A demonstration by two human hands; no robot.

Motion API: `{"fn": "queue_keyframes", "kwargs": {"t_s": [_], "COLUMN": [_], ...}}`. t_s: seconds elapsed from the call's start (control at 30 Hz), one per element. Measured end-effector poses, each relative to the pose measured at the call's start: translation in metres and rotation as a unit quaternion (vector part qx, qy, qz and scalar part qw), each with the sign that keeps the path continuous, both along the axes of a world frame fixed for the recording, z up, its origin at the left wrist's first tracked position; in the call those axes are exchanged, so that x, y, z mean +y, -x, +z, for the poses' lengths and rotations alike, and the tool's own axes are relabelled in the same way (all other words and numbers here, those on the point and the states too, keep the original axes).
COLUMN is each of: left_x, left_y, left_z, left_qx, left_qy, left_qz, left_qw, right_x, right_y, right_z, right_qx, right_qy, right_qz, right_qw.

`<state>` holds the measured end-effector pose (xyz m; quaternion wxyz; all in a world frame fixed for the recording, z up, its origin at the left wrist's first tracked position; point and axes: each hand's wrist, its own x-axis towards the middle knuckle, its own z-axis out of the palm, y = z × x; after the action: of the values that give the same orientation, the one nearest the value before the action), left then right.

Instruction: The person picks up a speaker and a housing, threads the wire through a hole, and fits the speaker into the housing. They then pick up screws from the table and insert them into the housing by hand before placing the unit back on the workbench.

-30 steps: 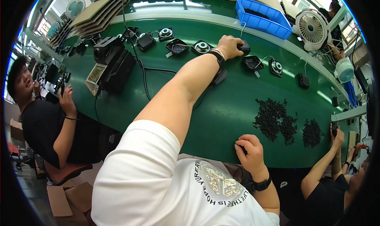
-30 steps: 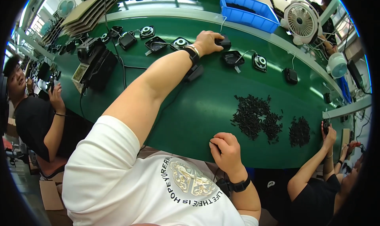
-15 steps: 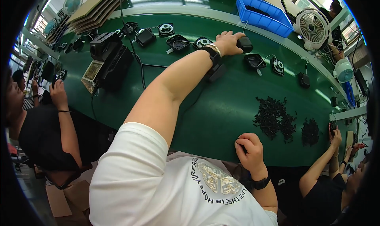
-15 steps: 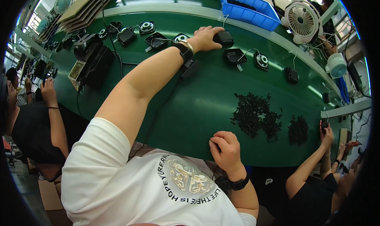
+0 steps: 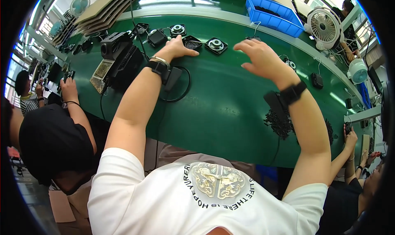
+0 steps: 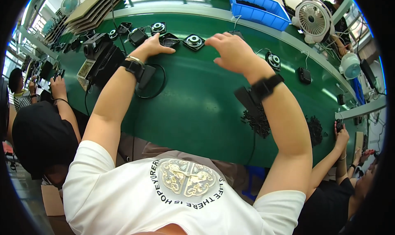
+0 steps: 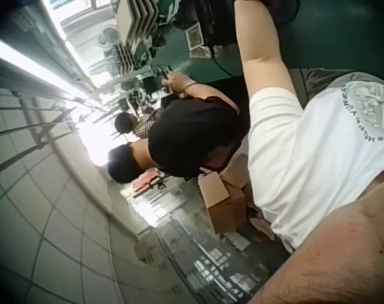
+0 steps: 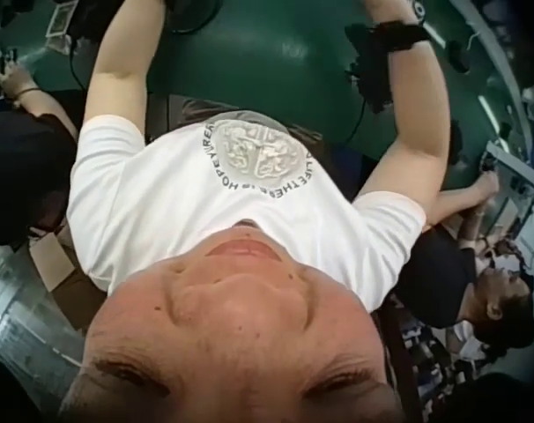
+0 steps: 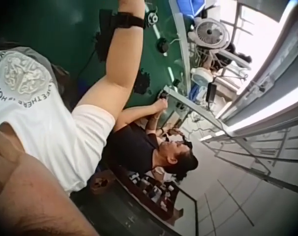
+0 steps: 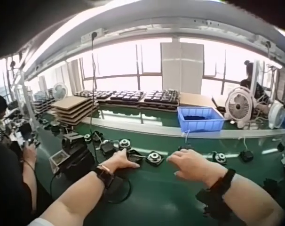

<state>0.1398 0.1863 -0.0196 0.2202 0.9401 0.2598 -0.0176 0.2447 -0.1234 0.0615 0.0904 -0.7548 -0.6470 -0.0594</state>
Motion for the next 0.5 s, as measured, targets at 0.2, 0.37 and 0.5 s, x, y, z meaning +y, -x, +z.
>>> {"fn": "queue_keyframes", "kwargs": {"t_s": [0.2,0.37,0.5], "left_x": [-0.027,-0.019,-0.012], "left_y": [-0.004,0.003,0.011], "left_z": [-0.014,-0.024,-0.032], "left_qx": [-0.021,-0.092,-0.277], "left_qy": [-0.051,-0.048,0.063], "left_qz": [0.112,0.109,0.005], "left_qw": [0.992,0.989,0.959], "right_x": [0.097,0.127,0.133], "right_y": [-0.041,-0.037,-0.043], "right_z": [-0.049,-0.06,-0.062], "right_qx": [-0.078,-0.093,-0.069], "right_qy": [0.132,0.185,0.207], "right_qz": [-0.066,-0.072,-0.041], "right_qw": [0.986,0.976,0.975]}}
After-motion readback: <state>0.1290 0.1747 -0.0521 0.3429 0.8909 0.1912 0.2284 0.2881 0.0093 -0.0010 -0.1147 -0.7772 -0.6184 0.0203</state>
